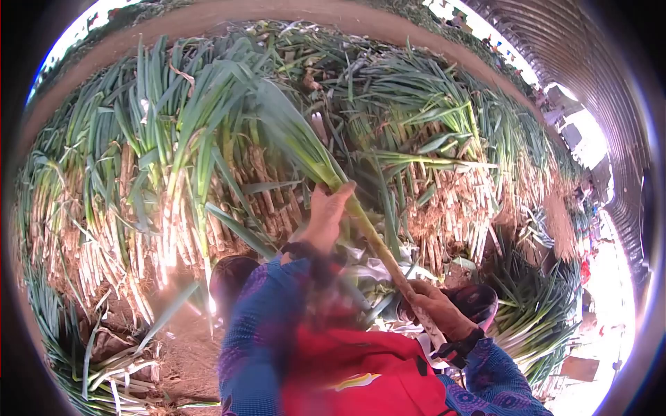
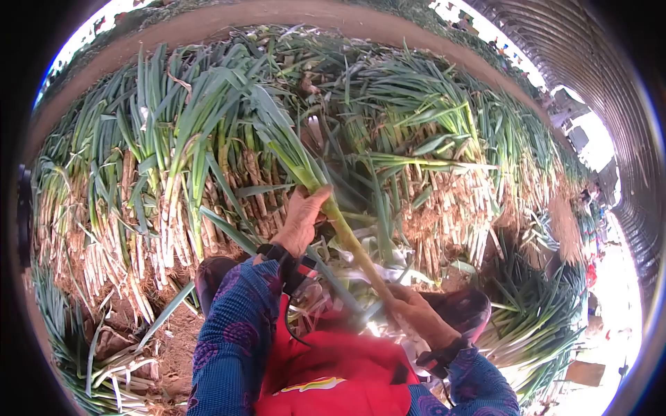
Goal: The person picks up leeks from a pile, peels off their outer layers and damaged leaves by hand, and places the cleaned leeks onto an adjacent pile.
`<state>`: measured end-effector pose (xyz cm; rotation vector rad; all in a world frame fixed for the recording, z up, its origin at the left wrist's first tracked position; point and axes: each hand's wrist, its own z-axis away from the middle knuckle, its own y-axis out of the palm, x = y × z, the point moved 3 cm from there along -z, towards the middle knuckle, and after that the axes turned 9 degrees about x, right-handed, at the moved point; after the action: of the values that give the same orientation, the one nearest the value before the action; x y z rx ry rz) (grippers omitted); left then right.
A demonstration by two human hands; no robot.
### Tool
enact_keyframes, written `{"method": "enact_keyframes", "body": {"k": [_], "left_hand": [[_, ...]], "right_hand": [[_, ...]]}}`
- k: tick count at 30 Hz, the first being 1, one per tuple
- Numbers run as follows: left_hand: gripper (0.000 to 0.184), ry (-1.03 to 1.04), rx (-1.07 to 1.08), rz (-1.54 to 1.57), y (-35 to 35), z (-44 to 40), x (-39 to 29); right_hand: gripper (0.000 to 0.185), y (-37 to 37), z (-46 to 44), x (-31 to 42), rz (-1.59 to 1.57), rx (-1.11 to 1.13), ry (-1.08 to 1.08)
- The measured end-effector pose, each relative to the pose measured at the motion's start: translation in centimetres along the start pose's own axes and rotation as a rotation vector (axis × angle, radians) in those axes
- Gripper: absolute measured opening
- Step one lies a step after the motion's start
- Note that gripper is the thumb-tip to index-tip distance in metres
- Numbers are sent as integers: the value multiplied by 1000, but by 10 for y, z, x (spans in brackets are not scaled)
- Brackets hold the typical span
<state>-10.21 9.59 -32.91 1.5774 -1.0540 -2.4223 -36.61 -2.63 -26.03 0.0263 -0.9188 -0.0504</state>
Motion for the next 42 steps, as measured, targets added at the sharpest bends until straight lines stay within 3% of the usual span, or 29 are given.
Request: {"method": "enact_keyframes", "body": {"k": [3, 6, 9, 15, 19, 26, 34, 40, 42], "left_hand": [[38, 93, -5, -87, -8, 2, -12], [36, 10, 83, -56, -3, 5, -15], [35, -92, 231, -88, 19, 20, -23], [34, -98, 605, 54, 60, 40, -8], [34, -40, 657, 22, 74, 45, -11], [34, 220, 506, 17, 66, 49, -63], [29, 522, 487, 99, 18, 43, -104], [33, 586, 388, 75, -19, 39, -116], [32, 556, 309, -69, -27, 43, -110]], "right_hand": [[36, 9, -11, 6, 88, 15, -5], [32, 9, 2, 18, 178, -65, -59], [26, -7, 33, 18, 203, -189, -28], [28, -37, 88, -12, 642, -438, -160], [28, -39, 98, -32, 619, -532, -197], [22, -56, 37, -43, 235, -386, -270], [21, -42, -75, -3, 304, -223, -470], [24, -19, -134, 17, 544, -127, -430], [33, 1, -145, 43, 456, -57, -518]]}}
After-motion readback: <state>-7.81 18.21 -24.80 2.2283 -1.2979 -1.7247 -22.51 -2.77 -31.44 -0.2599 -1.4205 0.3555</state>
